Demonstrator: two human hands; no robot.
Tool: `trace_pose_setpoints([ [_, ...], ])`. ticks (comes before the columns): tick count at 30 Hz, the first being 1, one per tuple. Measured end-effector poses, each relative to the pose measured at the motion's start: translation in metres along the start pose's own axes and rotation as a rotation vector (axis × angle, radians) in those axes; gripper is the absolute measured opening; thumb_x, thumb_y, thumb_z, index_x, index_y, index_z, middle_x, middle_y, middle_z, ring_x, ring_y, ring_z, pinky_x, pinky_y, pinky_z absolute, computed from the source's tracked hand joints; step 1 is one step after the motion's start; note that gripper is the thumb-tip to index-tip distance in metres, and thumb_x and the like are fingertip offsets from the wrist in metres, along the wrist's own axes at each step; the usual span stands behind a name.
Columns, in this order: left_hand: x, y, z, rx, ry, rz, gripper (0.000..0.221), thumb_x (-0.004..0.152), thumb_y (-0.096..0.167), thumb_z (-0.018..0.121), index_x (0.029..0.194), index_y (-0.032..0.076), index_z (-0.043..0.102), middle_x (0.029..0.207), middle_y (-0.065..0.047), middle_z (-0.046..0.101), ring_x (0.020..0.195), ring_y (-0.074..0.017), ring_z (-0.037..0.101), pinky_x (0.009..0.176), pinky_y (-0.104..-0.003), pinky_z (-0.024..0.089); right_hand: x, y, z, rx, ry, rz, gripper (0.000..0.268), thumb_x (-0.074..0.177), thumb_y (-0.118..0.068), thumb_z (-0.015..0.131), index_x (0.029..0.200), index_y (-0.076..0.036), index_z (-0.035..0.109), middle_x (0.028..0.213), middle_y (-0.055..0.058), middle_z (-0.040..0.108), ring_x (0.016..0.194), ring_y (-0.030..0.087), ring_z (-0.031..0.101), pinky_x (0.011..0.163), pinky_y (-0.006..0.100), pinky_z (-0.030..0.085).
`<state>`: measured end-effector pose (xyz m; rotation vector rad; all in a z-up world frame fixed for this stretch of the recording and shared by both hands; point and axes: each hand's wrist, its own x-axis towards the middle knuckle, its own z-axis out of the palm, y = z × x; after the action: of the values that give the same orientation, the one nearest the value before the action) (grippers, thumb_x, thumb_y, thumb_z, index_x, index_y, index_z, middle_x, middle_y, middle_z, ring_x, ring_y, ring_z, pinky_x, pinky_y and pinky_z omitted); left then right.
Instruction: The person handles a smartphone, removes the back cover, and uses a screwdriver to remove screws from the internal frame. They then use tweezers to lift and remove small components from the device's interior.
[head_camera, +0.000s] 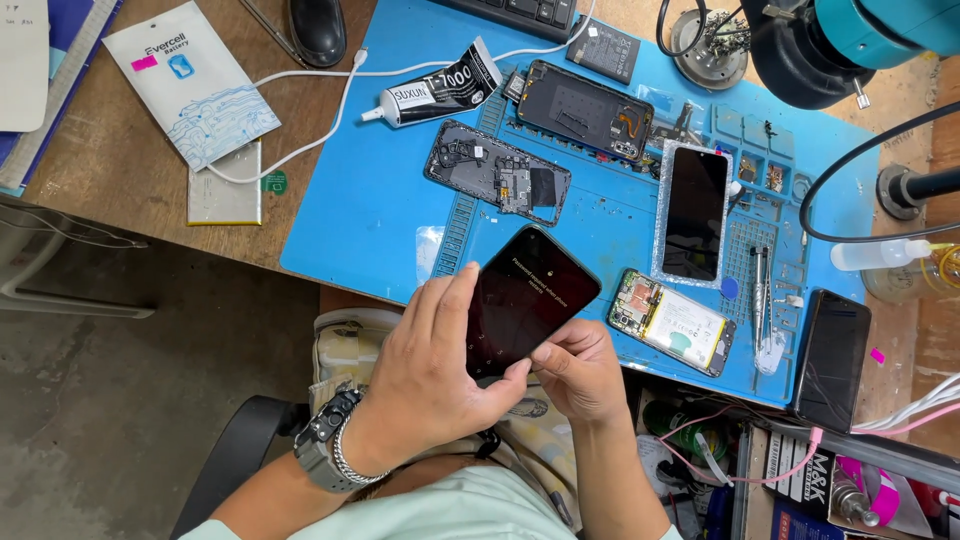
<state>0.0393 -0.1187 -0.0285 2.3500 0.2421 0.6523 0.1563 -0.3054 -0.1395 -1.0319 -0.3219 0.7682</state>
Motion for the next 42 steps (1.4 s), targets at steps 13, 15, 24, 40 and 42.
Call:
trace_pose_setpoints([
  [13,0.003,-0.003,0.004,-0.059,-0.032,-0.009,0.087,0.079,0.037,0.077,0.142,-0.010,0.040,0.125,-0.020,0.056,0.113,-0.0356,0.058,0.092,-0.044,0.056,0.000,-0.005,0.007,0.035,-0.023,-0.032,0.011,0.090,-0.008,0.079,0.085,0.002,0.076,0.076,0.016,0.076,0.063,0.021,0.069,0.055,0.030,0.052],
  [15,0.002,-0.003,0.004,-0.019,-0.017,0.011,0.086,0.079,0.035,0.078,0.142,-0.010,0.042,0.127,-0.023,0.056,0.115,-0.0380,0.059,0.093,-0.045,0.057,-0.001,-0.003,0.003,0.019,0.010,0.008,0.011,0.089,-0.007,0.079,0.082,0.000,0.075,0.061,0.007,0.066,0.051,0.012,0.051,0.047,0.026,0.037],
  [24,0.004,-0.003,0.001,-0.089,-0.094,-0.078,0.090,0.077,0.040,0.077,0.144,-0.008,0.040,0.127,-0.020,0.054,0.115,-0.0353,0.058,0.091,-0.044,0.057,-0.003,-0.007,0.007,-0.073,0.014,-0.033,0.016,0.089,-0.011,0.079,0.079,0.000,0.073,0.051,0.002,0.054,0.044,0.009,0.035,0.041,0.026,0.025],
  [40,0.002,0.003,-0.001,-0.086,-0.083,-0.110,0.089,0.077,0.039,0.079,0.142,-0.007,0.040,0.125,-0.019,0.055,0.114,-0.0341,0.058,0.090,-0.045,0.057,-0.004,-0.005,0.015,0.032,-0.016,-0.087,0.009,0.092,-0.007,0.077,0.087,0.000,0.075,0.077,0.013,0.075,0.065,0.020,0.067,0.059,0.031,0.053],
  [42,0.001,0.002,0.001,-0.081,-0.063,-0.131,0.090,0.076,0.039,0.082,0.142,-0.006,0.040,0.126,-0.018,0.055,0.115,-0.0340,0.057,0.090,-0.044,0.055,-0.005,0.000,0.011,0.072,0.029,-0.027,0.011,0.093,-0.006,0.076,0.090,0.003,0.070,0.073,0.016,0.072,0.064,0.025,0.071,0.057,0.031,0.059],
])
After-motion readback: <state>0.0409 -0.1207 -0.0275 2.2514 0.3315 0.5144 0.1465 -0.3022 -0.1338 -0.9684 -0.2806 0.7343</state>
